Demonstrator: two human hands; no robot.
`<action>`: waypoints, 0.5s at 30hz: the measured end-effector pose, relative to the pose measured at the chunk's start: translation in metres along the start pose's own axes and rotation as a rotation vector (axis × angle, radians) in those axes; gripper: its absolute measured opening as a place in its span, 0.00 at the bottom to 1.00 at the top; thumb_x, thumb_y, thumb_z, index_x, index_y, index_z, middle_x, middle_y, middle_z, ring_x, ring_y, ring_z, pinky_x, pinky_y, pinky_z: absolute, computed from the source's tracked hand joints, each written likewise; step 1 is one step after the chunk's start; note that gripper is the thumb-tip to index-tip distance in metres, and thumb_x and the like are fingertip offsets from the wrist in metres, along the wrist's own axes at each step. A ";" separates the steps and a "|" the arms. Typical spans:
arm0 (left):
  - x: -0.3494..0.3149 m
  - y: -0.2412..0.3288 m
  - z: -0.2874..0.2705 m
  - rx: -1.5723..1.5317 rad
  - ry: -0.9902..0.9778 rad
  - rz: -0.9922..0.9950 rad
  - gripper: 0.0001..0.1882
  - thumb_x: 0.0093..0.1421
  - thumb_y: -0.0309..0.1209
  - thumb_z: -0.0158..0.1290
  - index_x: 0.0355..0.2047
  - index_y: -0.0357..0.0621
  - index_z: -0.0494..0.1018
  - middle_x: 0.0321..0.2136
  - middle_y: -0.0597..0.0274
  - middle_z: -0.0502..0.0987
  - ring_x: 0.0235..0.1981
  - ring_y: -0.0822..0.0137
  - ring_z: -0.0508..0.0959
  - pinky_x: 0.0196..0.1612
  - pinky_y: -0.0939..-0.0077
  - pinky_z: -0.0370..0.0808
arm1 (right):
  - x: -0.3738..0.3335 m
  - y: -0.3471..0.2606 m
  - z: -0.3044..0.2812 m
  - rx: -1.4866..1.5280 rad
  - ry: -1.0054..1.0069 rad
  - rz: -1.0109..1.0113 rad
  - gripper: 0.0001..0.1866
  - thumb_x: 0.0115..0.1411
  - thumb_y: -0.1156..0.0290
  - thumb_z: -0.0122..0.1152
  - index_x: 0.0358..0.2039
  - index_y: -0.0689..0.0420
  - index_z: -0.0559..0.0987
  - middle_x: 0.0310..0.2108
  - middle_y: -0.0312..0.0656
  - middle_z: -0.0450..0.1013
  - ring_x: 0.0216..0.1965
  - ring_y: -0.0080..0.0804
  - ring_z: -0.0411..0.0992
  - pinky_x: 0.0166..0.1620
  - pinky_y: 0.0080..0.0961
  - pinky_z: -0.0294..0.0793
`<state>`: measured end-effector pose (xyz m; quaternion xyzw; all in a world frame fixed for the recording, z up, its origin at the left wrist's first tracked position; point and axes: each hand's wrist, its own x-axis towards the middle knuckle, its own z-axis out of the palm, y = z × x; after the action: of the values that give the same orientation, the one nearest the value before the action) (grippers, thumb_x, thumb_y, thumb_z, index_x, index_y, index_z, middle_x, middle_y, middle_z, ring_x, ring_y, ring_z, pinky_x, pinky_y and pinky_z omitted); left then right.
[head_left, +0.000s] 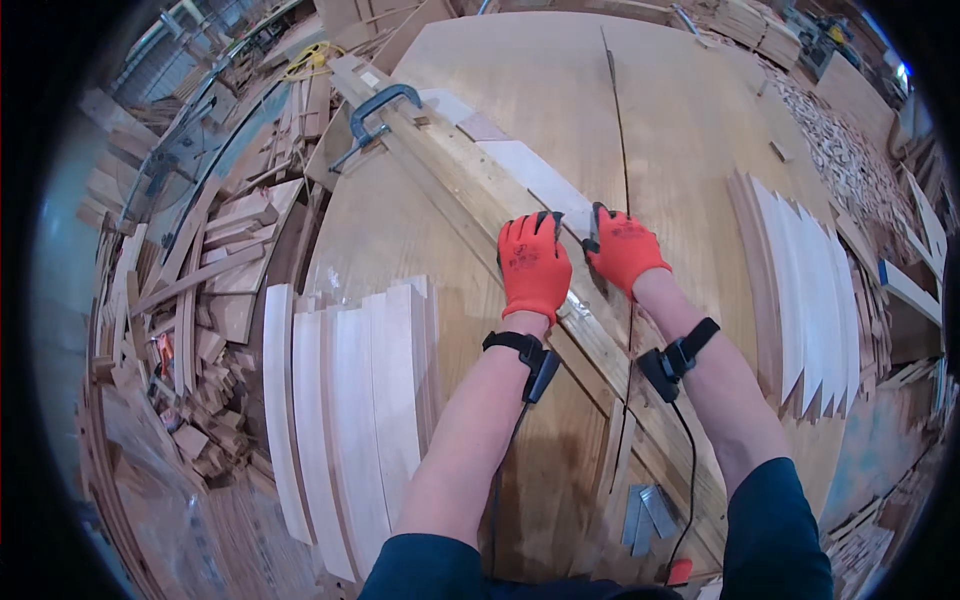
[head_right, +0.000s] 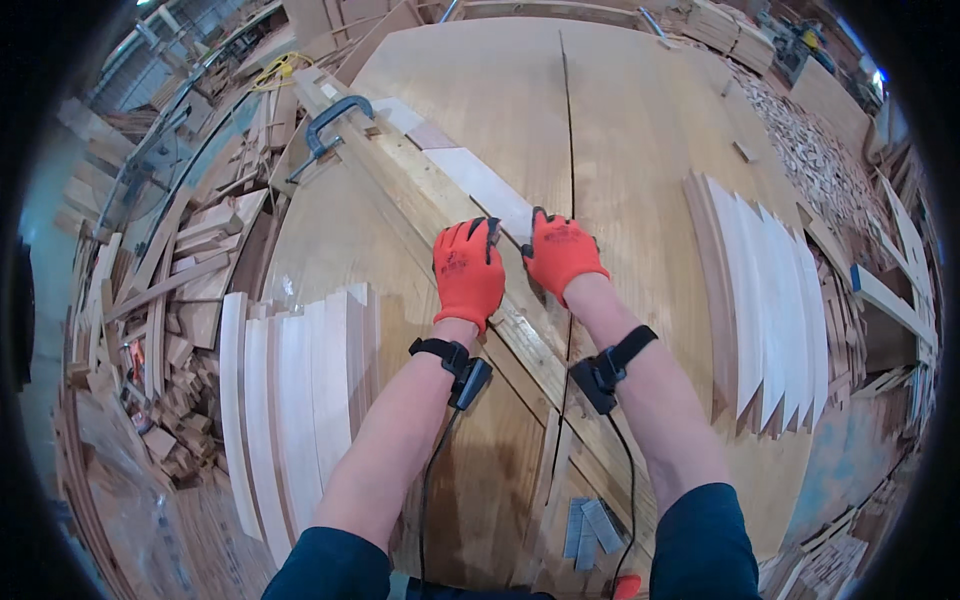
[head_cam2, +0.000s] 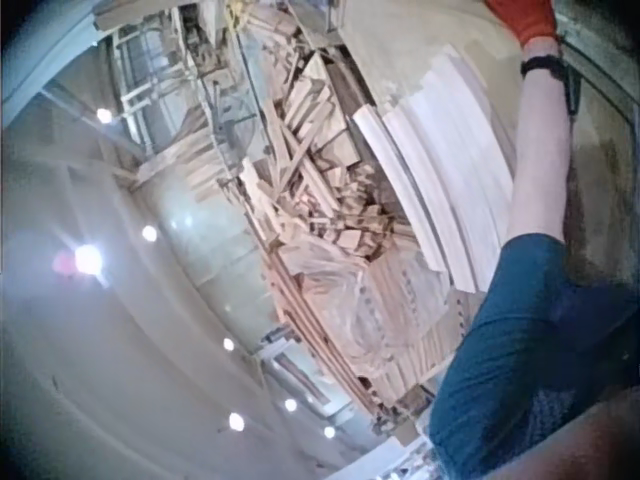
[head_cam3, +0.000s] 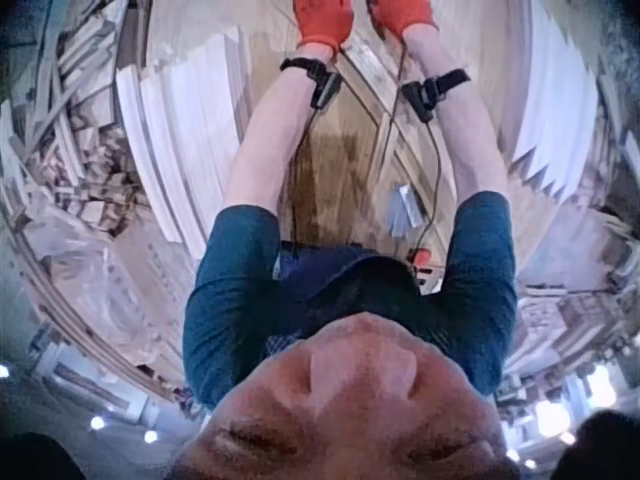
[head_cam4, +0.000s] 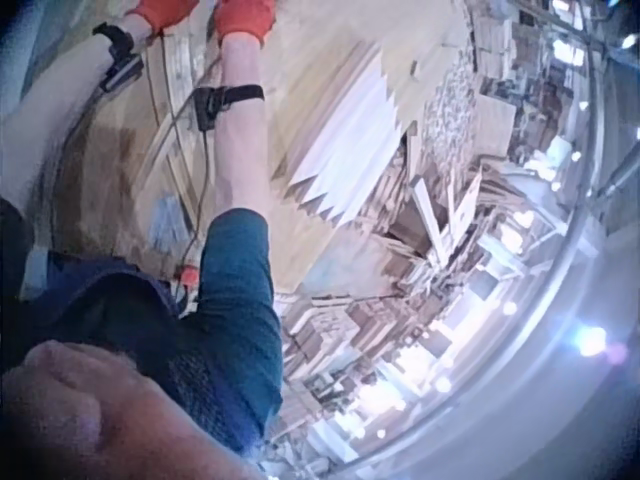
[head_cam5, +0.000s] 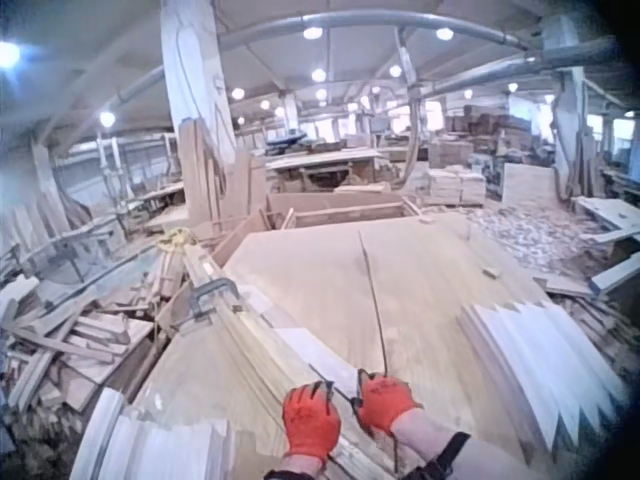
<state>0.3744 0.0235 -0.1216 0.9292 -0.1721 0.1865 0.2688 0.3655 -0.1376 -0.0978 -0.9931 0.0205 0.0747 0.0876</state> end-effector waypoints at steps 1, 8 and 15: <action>0.000 0.003 0.001 0.018 -0.016 -0.008 0.19 0.56 0.28 0.54 0.49 0.44 0.77 0.48 0.54 0.78 0.54 0.52 0.73 0.63 0.54 0.64 | 0.001 -0.001 -0.004 -0.009 -0.042 -0.001 0.38 0.59 0.53 0.62 0.65 0.60 0.65 0.54 0.51 0.74 0.53 0.46 0.75 0.53 0.41 0.77; -0.007 0.002 0.007 0.033 0.022 0.039 0.16 0.55 0.27 0.54 0.45 0.44 0.78 0.43 0.54 0.79 0.50 0.51 0.74 0.60 0.57 0.66 | -0.030 0.035 -0.014 -0.144 -0.156 0.008 0.34 0.54 0.55 0.66 0.58 0.59 0.71 0.47 0.50 0.77 0.48 0.45 0.77 0.47 0.44 0.78; -0.011 0.012 0.001 0.055 -0.084 0.092 0.16 0.59 0.29 0.52 0.48 0.44 0.78 0.47 0.53 0.79 0.52 0.50 0.73 0.62 0.56 0.64 | -0.093 0.062 -0.011 0.015 -0.011 0.002 0.28 0.57 0.53 0.64 0.55 0.53 0.75 0.46 0.50 0.74 0.52 0.47 0.72 0.49 0.44 0.74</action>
<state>0.3599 0.0155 -0.1222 0.9343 -0.2206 0.1641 0.2270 0.2721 -0.1983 -0.0831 -0.9920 0.0213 0.0802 0.0951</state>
